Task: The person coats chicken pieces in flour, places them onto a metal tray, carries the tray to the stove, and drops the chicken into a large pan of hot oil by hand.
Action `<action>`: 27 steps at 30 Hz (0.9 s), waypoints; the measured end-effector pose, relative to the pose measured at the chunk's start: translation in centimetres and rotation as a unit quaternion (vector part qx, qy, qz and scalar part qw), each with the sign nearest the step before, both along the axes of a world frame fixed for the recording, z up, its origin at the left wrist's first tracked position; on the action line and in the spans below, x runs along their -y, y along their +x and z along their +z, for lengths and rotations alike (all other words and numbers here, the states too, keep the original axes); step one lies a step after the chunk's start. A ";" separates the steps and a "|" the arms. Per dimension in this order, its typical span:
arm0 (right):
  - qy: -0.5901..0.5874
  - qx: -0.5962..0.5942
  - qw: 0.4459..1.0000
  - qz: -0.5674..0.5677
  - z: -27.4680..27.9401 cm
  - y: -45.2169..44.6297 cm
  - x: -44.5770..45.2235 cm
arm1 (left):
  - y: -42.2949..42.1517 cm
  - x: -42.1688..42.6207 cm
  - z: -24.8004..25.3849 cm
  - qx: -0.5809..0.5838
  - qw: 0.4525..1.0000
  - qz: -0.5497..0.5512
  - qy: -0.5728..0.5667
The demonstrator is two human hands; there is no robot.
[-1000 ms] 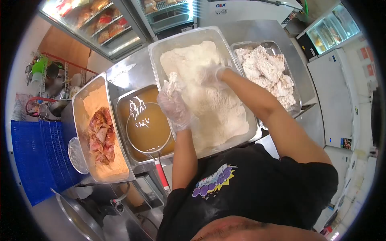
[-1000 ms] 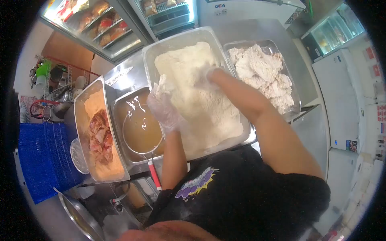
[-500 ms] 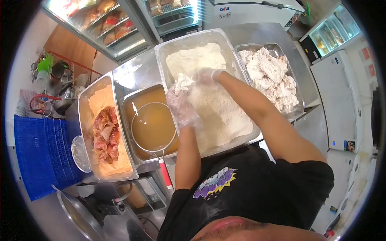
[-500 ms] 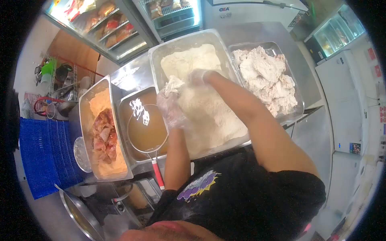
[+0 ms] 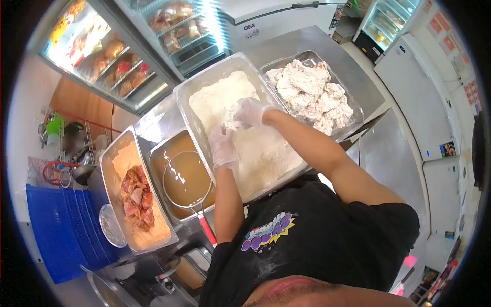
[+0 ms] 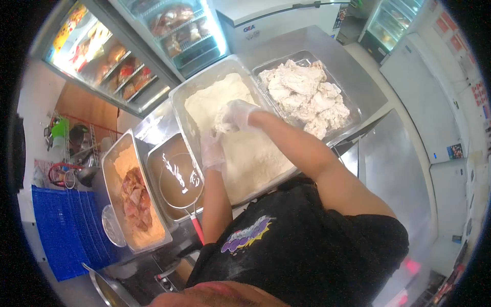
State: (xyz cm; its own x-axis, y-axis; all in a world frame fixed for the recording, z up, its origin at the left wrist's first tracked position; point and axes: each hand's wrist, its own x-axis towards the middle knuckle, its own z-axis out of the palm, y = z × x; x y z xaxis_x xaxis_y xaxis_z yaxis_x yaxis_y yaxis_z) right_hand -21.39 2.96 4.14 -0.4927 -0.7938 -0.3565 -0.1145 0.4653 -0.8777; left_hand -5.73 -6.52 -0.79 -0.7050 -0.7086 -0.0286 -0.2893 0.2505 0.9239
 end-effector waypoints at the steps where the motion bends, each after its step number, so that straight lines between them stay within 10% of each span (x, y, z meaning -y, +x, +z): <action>1: 0.033 -0.157 0.986 0.042 2.0 -0.3 0.2 | -0.1 -0.1 -0.7 0.003 0.999 0.004 -0.034; 2: 0.069 -0.307 0.946 0.082 3.1 -0.8 0.4 | 0.0 0.1 -1.9 0.017 0.998 0.013 -0.061; 16: 0.094 -0.489 0.859 0.119 -0.7 -4.8 -2.1 | 0.6 1.1 -3.3 0.008 0.999 0.019 0.045; 19: 0.209 -0.430 0.875 0.068 5.2 -3.7 -3.7 | 0.5 1.3 -6.3 -0.096 0.993 0.035 -0.060; 21: 0.224 -0.304 0.925 0.048 10.8 -4.2 -5.3 | 0.2 1.6 -6.2 -0.127 0.989 0.044 0.063; 27: 0.035 -0.207 0.974 -0.088 13.5 -10.2 -16.7 | 1.2 0.5 -0.7 -0.053 0.991 0.066 0.104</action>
State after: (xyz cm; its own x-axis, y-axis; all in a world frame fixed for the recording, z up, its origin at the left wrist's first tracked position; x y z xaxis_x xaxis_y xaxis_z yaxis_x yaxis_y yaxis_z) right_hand -31.56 19.67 17.64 -0.7315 -0.6656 -0.1480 -0.3656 0.5661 -0.7388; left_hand -4.57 -6.97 -1.45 -0.6136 -0.7814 -0.1139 -0.2050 0.0184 0.9786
